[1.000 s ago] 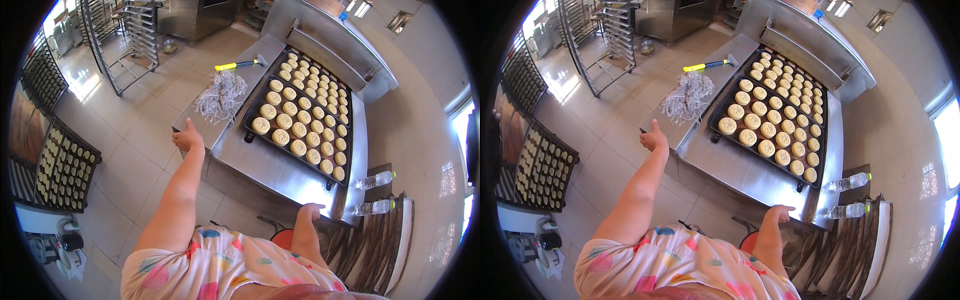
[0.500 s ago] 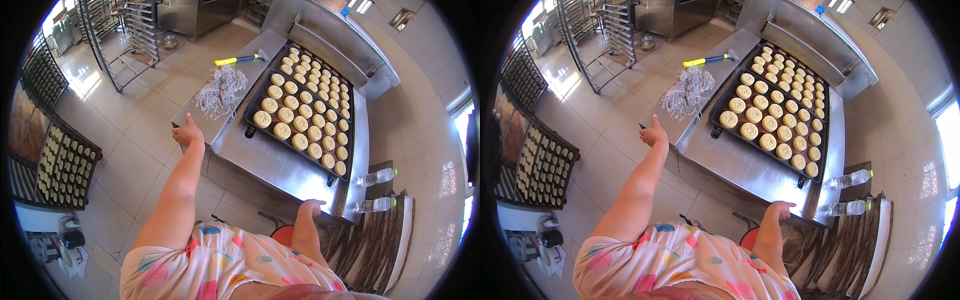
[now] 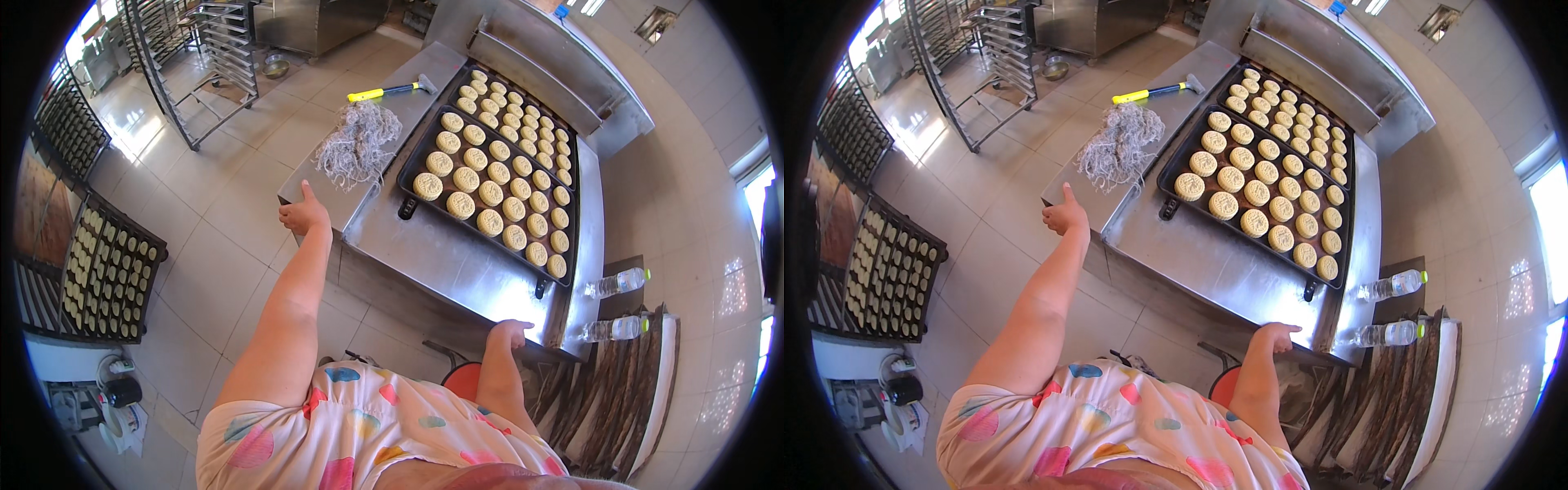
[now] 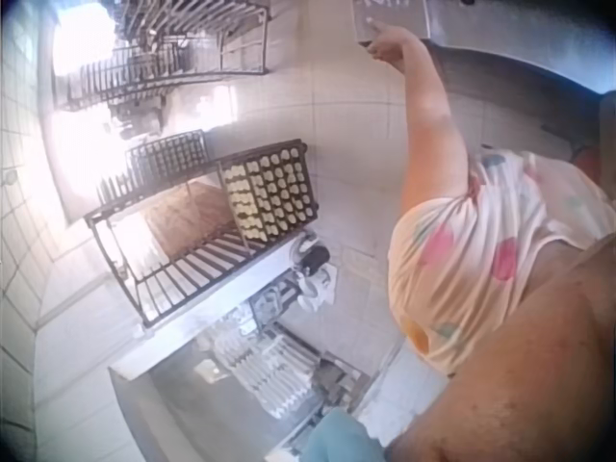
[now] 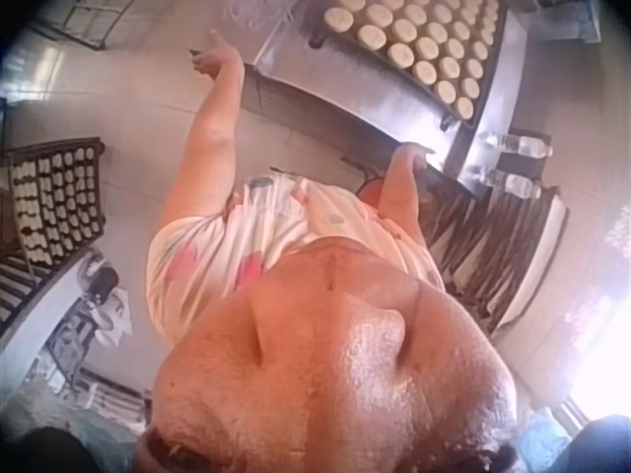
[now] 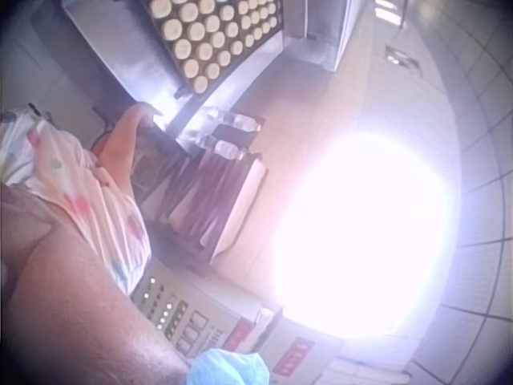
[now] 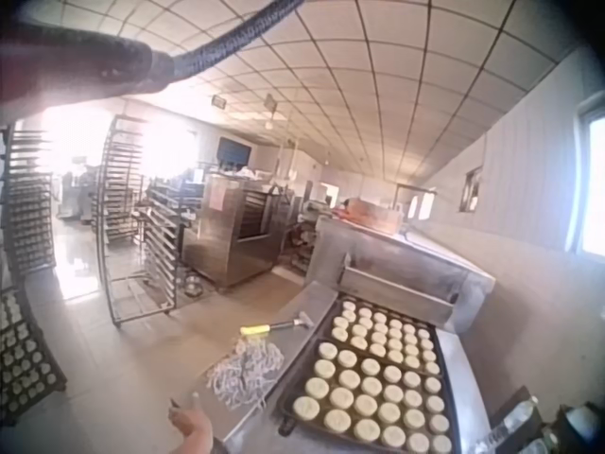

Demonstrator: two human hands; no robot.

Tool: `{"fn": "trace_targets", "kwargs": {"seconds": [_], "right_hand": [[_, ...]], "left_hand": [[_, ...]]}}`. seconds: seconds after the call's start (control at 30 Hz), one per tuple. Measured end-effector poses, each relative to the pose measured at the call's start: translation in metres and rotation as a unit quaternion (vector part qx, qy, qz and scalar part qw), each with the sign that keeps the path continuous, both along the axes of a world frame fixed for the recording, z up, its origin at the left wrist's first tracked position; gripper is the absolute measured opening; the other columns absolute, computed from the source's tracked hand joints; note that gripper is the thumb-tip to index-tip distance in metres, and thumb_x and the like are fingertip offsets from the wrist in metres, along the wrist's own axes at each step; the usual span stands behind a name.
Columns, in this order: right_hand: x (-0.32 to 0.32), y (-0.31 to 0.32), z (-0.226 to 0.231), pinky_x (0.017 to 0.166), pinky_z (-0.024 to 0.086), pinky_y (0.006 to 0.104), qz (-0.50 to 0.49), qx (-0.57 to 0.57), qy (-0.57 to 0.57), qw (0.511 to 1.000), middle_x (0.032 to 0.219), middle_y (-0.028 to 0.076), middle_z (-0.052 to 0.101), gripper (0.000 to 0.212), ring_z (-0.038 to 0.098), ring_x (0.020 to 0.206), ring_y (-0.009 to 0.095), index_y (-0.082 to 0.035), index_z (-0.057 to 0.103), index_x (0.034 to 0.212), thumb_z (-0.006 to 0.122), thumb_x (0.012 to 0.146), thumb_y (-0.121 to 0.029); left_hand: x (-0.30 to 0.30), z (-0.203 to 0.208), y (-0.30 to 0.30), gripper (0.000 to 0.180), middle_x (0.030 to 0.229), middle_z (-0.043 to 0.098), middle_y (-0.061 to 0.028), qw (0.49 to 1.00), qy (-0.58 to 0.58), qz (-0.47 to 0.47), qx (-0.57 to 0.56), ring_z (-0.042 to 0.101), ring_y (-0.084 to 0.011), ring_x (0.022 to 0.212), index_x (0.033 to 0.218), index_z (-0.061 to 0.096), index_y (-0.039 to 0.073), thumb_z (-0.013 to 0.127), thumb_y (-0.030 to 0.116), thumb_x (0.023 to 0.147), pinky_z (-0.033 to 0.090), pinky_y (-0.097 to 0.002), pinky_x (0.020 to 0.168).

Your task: The person moves baking trays of patterned cookies from a storage rack to a stainless steel table and adjusts the position of the cookies on the trays by hand.

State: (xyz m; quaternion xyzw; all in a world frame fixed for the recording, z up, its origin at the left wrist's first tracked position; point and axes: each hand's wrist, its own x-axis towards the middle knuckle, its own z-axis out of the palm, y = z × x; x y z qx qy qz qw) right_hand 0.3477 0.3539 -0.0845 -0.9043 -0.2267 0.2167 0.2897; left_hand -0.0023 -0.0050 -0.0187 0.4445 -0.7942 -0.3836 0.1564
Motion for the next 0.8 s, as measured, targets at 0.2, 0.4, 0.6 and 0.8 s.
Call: {"fn": "trace_targets", "kwargs": {"seconds": [0.2, 0.4, 0.6, 0.8], "right_hand": [[0.004, 0.005, -0.01, 0.088, 0.044, 0.0479, -0.009, 0.014, -0.018, 1.0, 0.106, 0.029, 0.056, 0.081, 0.056, 0.102, 0.04, 0.011, 0.048, 0.109, 0.045, 0.08, -0.065], [-0.003, -0.006, 0.007, 0.089, 0.044, 0.0463, 0.0, 0.014, 0.009, 1.0, 0.11, 0.028, 0.056, 0.081, 0.057, 0.102, 0.039, 0.012, 0.047, 0.112, 0.045, 0.081, -0.062], [0.001, -0.002, 0.001, 0.089, 0.044, 0.0466, -0.003, 0.015, 0.009, 1.0, 0.109, 0.028, 0.056, 0.08, 0.057, 0.103, 0.039, 0.011, 0.047, 0.111, 0.045, 0.081, -0.063], [-0.001, -0.002, 0.0, 0.088, 0.045, 0.0474, -0.006, 0.012, 0.005, 1.0, 0.108, 0.028, 0.056, 0.079, 0.057, 0.102, 0.039, 0.01, 0.047, 0.11, 0.045, 0.081, -0.064]], "left_hand": [[0.002, 0.003, 0.003, 0.081, 0.109, 0.049, -0.0228, 1.0, -0.003, -0.001, 0.002, 0.049, -0.0369, 0.102, 0.108, 0.045, -0.009, 0.061, 0.063, 0.072, 0.044, -0.0443, 0.084], [0.0, 0.0, -0.001, 0.082, 0.109, 0.049, -0.0226, 1.0, -0.006, 0.001, -0.002, 0.049, -0.0367, 0.103, 0.107, 0.044, -0.009, 0.06, 0.064, 0.073, 0.044, -0.0441, 0.085], [0.001, 0.001, 0.001, 0.083, 0.11, 0.049, -0.0224, 1.0, -0.013, -0.004, 0.005, 0.049, -0.0365, 0.103, 0.108, 0.044, -0.009, 0.059, 0.064, 0.073, 0.043, -0.044, 0.086], [0.001, 0.0, 0.0, 0.083, 0.11, 0.048, -0.0221, 1.0, -0.011, -0.006, 0.008, 0.048, -0.0363, 0.103, 0.109, 0.044, -0.009, 0.058, 0.064, 0.073, 0.043, -0.0434, 0.086]]}}
